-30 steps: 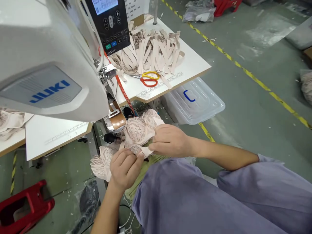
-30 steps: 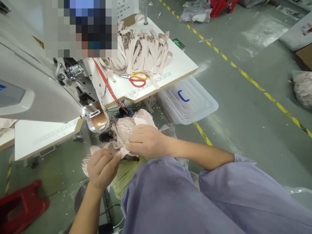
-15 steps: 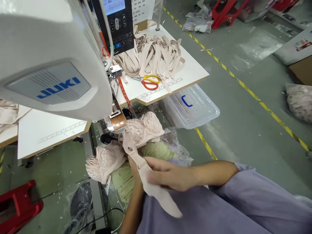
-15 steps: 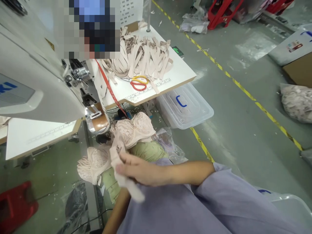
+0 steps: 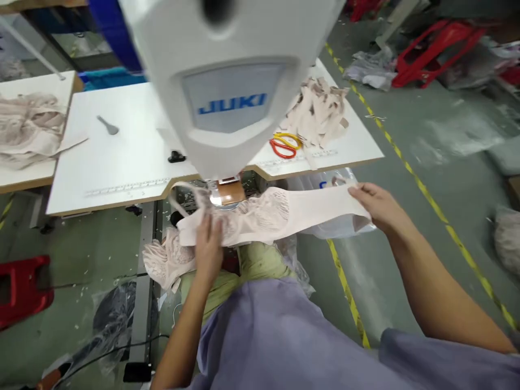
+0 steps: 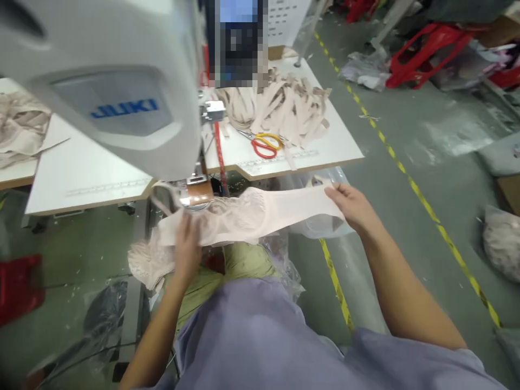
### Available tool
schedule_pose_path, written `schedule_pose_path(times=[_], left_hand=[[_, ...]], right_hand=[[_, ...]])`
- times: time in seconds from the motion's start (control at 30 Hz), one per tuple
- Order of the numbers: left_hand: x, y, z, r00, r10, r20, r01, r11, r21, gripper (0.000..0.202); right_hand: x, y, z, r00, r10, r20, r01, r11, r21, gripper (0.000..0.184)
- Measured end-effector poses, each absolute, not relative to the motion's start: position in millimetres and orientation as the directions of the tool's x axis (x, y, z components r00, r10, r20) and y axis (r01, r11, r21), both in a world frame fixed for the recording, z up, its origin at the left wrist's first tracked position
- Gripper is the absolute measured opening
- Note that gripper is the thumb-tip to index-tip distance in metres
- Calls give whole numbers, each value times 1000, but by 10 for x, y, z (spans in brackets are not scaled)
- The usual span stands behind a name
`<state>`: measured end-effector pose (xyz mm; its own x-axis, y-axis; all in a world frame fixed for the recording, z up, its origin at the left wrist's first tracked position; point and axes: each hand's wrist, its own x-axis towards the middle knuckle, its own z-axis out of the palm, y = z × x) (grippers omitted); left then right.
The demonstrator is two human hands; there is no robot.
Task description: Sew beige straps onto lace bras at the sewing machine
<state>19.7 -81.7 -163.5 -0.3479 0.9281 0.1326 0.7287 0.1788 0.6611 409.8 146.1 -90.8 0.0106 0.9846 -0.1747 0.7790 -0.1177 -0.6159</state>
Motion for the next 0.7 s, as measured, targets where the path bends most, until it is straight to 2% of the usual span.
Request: schedule_pose_path(times=[0.07,0.13,0.23,0.3,0.33,0.4,0.47,0.53,0.63,0.7], left_hand=[[210,-876,-1735,-336,941,46,727,228,647,45],[-6,-1087,-1820,-471,882,-33,696,394,600,43],[-597,-1594,-1857,-766,631,-121,520,719,460,37],[-963,-1895,-1838,-858,480,-186,390,842,372,35],[-1092,-2001,-1826,-877,429,-218,344,876,338,34],[-1205,-2120,-1796,-889,375,-264,294,907,300,32],[-1114,-2140,-1733,-892,366,-267,285,911,297,27],[-851,-2098,-1610,-887,397,-236,311,891,330,27],[-314,-1979,-1306,-824,535,-184,411,790,456,41],[-31,-1888,-1069,-745,649,-157,468,675,571,41]], right_hand=[[4005,1463,-1218,-56,967,-248,839,-89,-537,19],[3845,1341,-1469,-131,957,-260,848,-28,-529,17],[3427,983,-1642,-291,927,-237,777,85,-624,21],[3015,690,-1606,-449,874,-185,663,187,-725,25],[2780,549,-1556,-553,815,-174,596,241,-766,26],[2292,301,-1439,-810,550,-203,439,338,-833,27],[1830,114,-1351,-931,319,-179,299,383,-874,30],[1437,-14,-1319,-963,242,-117,210,405,-890,39],[1047,-97,-1314,-980,182,-82,153,417,-896,69],[969,-84,-1267,-994,36,-105,111,363,-925,64]])
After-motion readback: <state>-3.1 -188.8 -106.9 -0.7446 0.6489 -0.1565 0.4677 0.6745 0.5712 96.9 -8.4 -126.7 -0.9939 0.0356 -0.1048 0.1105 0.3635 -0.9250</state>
